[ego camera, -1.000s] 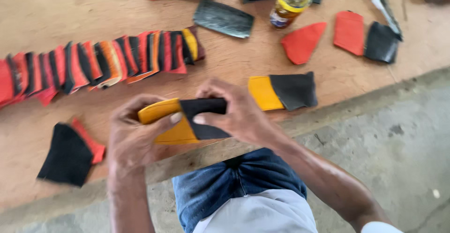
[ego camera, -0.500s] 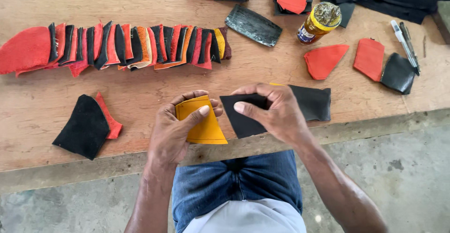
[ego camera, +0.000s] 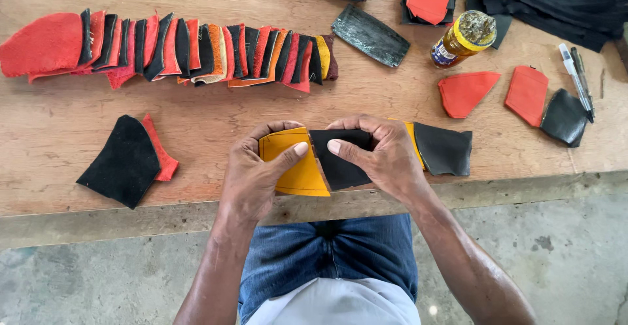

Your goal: The person picks up, aligns, and pairs various cut leather pieces in red, black, and yellow on a wooden workbench.

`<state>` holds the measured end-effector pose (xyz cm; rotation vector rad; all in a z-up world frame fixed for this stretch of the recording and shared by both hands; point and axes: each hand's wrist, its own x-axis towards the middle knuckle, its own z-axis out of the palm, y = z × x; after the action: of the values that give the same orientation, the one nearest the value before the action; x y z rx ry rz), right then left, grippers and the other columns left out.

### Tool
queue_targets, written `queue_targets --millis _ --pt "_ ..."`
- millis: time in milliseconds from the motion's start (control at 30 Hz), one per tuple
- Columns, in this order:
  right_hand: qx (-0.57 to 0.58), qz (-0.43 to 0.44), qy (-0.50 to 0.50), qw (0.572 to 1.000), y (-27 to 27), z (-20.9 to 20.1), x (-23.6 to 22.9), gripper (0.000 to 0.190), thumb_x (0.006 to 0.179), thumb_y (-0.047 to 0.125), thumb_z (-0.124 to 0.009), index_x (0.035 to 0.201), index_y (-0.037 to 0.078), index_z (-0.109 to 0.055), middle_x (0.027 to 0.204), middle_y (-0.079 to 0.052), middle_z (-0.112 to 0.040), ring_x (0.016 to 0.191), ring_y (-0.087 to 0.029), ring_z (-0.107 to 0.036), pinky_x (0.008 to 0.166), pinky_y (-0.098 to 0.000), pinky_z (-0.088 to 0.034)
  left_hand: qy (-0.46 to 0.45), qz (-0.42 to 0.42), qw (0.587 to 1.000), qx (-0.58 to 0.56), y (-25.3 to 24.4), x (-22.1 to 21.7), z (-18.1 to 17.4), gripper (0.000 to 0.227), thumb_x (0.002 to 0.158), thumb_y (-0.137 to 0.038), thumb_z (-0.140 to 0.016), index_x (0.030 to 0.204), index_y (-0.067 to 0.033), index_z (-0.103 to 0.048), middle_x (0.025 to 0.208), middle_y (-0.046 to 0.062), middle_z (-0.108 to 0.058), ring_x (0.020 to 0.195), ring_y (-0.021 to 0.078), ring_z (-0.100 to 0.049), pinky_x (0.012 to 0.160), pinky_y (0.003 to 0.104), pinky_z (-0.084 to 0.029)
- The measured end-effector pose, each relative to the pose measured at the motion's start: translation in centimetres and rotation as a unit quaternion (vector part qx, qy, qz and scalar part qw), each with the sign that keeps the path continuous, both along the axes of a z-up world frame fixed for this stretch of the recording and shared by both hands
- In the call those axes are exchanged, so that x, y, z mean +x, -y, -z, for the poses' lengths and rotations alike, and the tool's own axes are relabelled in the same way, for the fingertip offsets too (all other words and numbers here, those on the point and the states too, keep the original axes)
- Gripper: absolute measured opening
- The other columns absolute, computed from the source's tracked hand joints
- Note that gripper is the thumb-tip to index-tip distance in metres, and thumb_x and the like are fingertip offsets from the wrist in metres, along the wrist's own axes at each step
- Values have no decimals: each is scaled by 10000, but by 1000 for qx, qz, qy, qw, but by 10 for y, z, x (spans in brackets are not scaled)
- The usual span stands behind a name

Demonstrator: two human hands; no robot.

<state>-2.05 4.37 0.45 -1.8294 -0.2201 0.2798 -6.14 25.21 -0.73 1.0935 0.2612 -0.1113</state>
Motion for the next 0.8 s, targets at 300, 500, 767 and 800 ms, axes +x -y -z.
queue_targets --millis 300,500,767,800 --pt "-14 -3 27 1000 -1 1 0 295 865 201 -817 1119 61 -768 971 12 -784 845 -21 -681 762 -199 -581 8 -6 1000 19 1 1 4 297 839 -2 -787 1125 -8 -704 1013 73 -750 878 129 -720 782 282 -627" --pt "-19 1 24 1000 -1 2 0 290 864 197 -818 1115 60 -771 961 10 -783 841 -25 -678 764 -203 -580 30 -7 999 42 2 0 6 284 842 -3 -791 1115 -4 -713 1012 70 -754 895 122 -716 809 271 -616" --pt "-10 -7 40 999 -2 0 -2 287 867 183 -817 1114 46 -766 1009 4 -782 887 -32 -682 804 -206 -583 22 -7 997 75 3 0 1 285 832 -9 -794 1106 -18 -716 1001 64 -750 894 117 -717 807 268 -631" --pt "-11 -6 34 999 -2 0 -2 290 864 185 -817 1114 47 -766 1004 2 -784 882 -33 -685 799 -207 -585 14 -6 996 85 3 0 0 284 827 -11 -793 1100 -23 -717 992 63 -751 886 118 -721 799 271 -638"
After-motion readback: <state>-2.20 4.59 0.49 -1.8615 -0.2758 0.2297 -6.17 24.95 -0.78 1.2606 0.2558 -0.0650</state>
